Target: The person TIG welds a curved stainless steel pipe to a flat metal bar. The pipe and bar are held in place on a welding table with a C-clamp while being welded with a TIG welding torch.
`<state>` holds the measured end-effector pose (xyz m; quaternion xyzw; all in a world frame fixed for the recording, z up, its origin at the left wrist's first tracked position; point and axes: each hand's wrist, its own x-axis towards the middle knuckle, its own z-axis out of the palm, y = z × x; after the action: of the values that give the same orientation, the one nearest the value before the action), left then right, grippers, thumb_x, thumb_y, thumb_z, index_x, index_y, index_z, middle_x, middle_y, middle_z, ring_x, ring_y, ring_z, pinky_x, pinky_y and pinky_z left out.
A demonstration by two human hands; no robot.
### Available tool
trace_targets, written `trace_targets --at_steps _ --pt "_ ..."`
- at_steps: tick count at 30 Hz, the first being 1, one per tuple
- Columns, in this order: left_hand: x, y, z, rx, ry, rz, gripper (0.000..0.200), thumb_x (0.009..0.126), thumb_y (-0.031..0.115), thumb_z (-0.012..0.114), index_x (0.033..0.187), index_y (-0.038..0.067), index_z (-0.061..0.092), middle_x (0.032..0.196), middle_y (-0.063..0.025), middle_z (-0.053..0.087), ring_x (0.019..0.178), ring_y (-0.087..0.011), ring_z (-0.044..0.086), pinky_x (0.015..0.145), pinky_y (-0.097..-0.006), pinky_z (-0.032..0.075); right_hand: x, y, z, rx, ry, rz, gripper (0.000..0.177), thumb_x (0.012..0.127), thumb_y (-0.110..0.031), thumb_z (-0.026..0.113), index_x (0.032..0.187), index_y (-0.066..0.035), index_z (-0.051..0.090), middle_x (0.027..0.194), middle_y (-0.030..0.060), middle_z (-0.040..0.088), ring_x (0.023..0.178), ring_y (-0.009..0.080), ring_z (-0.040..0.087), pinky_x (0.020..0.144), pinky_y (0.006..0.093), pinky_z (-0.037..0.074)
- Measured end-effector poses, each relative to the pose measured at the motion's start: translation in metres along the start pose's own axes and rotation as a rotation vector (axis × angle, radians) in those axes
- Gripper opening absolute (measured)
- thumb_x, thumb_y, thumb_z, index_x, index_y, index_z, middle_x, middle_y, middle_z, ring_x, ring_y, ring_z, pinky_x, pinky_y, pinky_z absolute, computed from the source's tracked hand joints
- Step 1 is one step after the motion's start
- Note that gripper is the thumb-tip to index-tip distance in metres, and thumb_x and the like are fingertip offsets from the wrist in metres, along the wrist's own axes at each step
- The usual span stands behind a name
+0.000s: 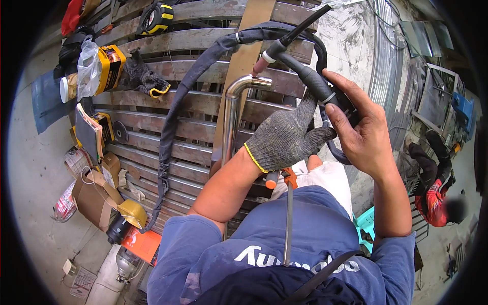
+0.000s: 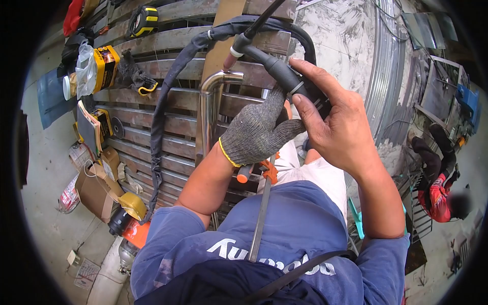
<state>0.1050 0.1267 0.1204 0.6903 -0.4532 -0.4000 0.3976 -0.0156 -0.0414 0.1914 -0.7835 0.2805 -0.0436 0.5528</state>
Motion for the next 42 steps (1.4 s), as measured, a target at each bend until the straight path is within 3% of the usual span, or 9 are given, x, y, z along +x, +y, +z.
trace_targets --at_steps 4,7,10,16,17,19,25,31,42 --pt "-0.001 0.005 -0.001 -0.041 -0.009 -0.057 0.079 0.107 0.042 0.077 0.162 -0.003 0.043 0.09 -0.0181 0.074 0.08 -0.0421 0.077 0.07 -0.0482 0.061 -0.001 0.0 0.002 0.039 0.019 0.024 0.055 0.103 -0.002 0.073 0.157 -0.01 0.063 0.127 0.0195 0.08 0.101 0.0221 0.078 0.093 0.0358 0.06" --pt "0.003 0.003 -0.002 -0.013 0.014 0.05 0.076 0.107 0.046 0.074 0.153 -0.008 0.046 0.086 -0.0261 0.074 0.081 -0.0499 0.074 0.069 -0.0564 0.058 -0.002 -0.001 0.002 0.025 0.03 0.011 0.056 0.103 -0.001 0.073 0.158 -0.01 0.063 0.129 0.02 0.079 0.104 0.0234 0.079 0.094 0.0363 0.06" --pt "0.002 0.002 -0.002 -0.043 -0.017 0.019 0.072 0.107 0.046 0.074 0.147 -0.007 0.049 0.086 -0.0268 0.074 0.083 -0.0504 0.074 0.07 -0.0563 0.058 -0.002 0.003 0.004 0.018 0.05 -0.025 0.057 0.103 -0.001 0.074 0.158 -0.01 0.063 0.13 0.0202 0.079 0.107 0.0241 0.079 0.095 0.0367 0.06" --pt "0.003 -0.006 0.004 0.076 0.019 0.12 0.08 0.106 0.047 0.074 0.156 -0.008 0.044 0.085 -0.0255 0.073 0.081 -0.0485 0.074 0.067 -0.0554 0.058 -0.002 0.001 0.001 -0.008 0.016 -0.031 0.056 0.103 -0.002 0.074 0.158 -0.009 0.063 0.133 0.0217 0.078 0.11 0.0259 0.079 0.098 0.0372 0.06" --pt "0.0 0.0 -0.001 -0.039 -0.013 0.025 0.083 0.106 0.047 0.075 0.159 -0.008 0.041 0.084 -0.0248 0.073 0.078 -0.0477 0.074 0.065 -0.0549 0.058 -0.001 -0.001 -0.001 -0.004 -0.002 -0.004 0.056 0.103 -0.001 0.073 0.158 -0.009 0.063 0.134 0.0218 0.078 0.111 0.026 0.079 0.098 0.0371 0.06" --pt "0.001 0.005 -0.002 -0.068 -0.004 -0.022 0.082 0.106 0.047 0.075 0.158 -0.007 0.042 0.085 -0.0253 0.073 0.075 -0.0475 0.074 0.065 -0.0544 0.058 -0.001 -0.004 -0.003 0.003 -0.037 0.05 0.056 0.103 -0.001 0.073 0.157 -0.009 0.063 0.134 0.022 0.078 0.111 0.0264 0.079 0.099 0.037 0.06" --pt "0.001 0.005 -0.001 -0.05 0.012 -0.006 0.076 0.106 0.048 0.075 0.15 -0.007 0.047 0.083 -0.0264 0.073 0.076 -0.0478 0.074 0.065 -0.0545 0.058 -0.002 0.005 0.004 -0.001 0.054 -0.073 0.055 0.103 -0.001 0.073 0.157 -0.009 0.063 0.13 0.0211 0.079 0.107 0.0243 0.079 0.096 0.0359 0.06" --pt "0.0 -0.008 0.004 0.061 0.003 0.115 0.08 0.106 0.048 0.074 0.154 -0.008 0.044 0.082 -0.0261 0.073 0.076 -0.0472 0.075 0.064 -0.0544 0.058 -0.003 -0.002 -0.003 -0.045 -0.03 0.031 0.056 0.102 -0.001 0.073 0.157 -0.009 0.063 0.128 0.0211 0.079 0.106 0.0238 0.079 0.094 0.0359 0.06" --pt "0.0 -0.001 0.0 -0.004 0.005 0.05 0.084 0.106 0.049 0.074 0.158 -0.008 0.041 0.081 -0.0242 0.073 0.075 -0.0452 0.075 0.064 -0.053 0.058 -0.004 0.004 0.005 0.008 0.053 -0.079 0.056 0.102 0.0 0.073 0.157 -0.01 0.063 0.133 0.0224 0.078 0.109 0.0275 0.08 0.097 0.0376 0.06"
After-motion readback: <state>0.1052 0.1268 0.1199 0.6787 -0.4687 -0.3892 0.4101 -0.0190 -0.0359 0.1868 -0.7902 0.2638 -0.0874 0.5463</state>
